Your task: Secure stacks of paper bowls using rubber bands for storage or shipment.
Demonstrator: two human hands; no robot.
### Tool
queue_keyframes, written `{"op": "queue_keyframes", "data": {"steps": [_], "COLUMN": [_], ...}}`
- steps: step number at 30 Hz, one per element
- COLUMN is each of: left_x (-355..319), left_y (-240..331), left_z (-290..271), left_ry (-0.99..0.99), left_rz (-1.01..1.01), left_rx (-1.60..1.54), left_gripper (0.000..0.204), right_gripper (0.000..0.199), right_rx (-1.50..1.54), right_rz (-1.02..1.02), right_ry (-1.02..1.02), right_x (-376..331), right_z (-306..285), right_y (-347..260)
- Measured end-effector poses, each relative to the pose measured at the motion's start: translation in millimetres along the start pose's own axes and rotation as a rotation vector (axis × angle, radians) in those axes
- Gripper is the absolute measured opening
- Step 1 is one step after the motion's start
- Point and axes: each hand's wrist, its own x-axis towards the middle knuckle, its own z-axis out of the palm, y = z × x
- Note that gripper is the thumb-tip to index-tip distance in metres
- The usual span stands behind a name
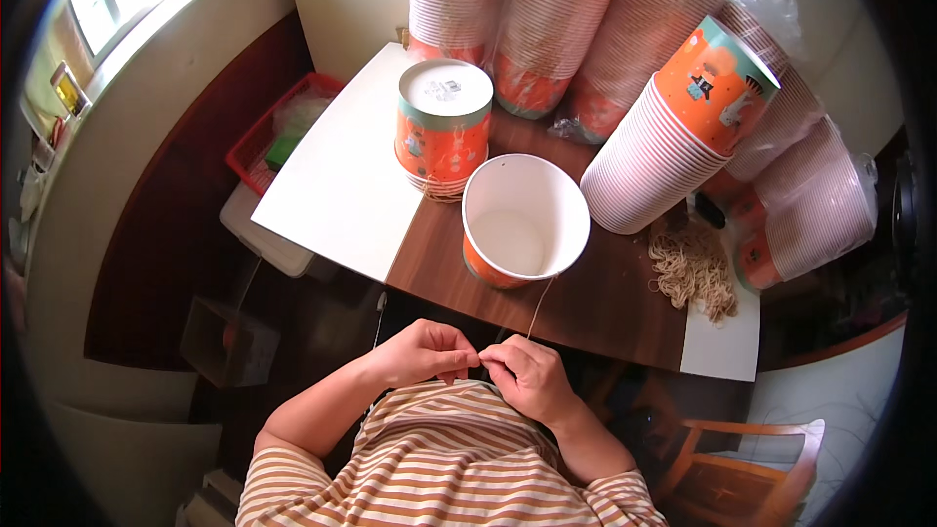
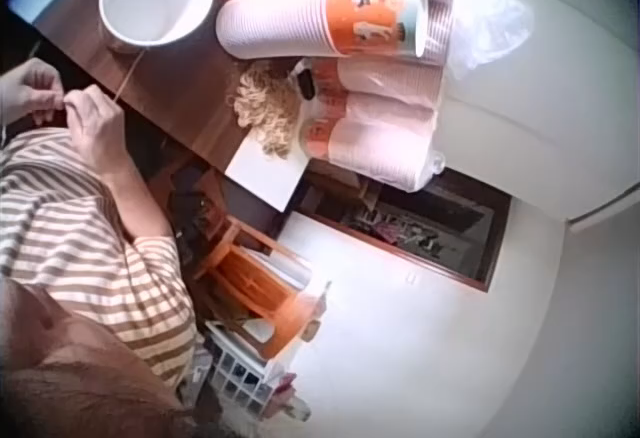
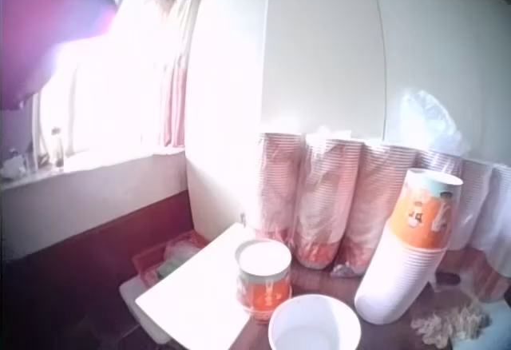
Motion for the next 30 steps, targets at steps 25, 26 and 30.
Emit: {"op": "queue_keyframes", "data": {"steps": [25,26,30], "left_x": [0.4,6.0,65.2], "left_y": [78.7,89.4,133.5], "left_z": [15.7,10.4,-16.2], "left_ry": [0.11,0.16,0.618], "left_rz": [0.748,0.739,0.656], "left_rx": [1.014,0.974,1.087], "left_gripper": [0.008,0.008,0.02], "right_gripper": [0.017,0.016,0.007], "right_rx": [-0.015,0.009,0.095], "right_rz": [-0.078,-0.067,-0.013], "right_ry": [0.187,0.217,0.304], "right_x": [20.9,24.3,29.9], "right_z": [-20.5,-21.4,-28.0], "right_y": [-15.2,-16.6,-15.7]}}
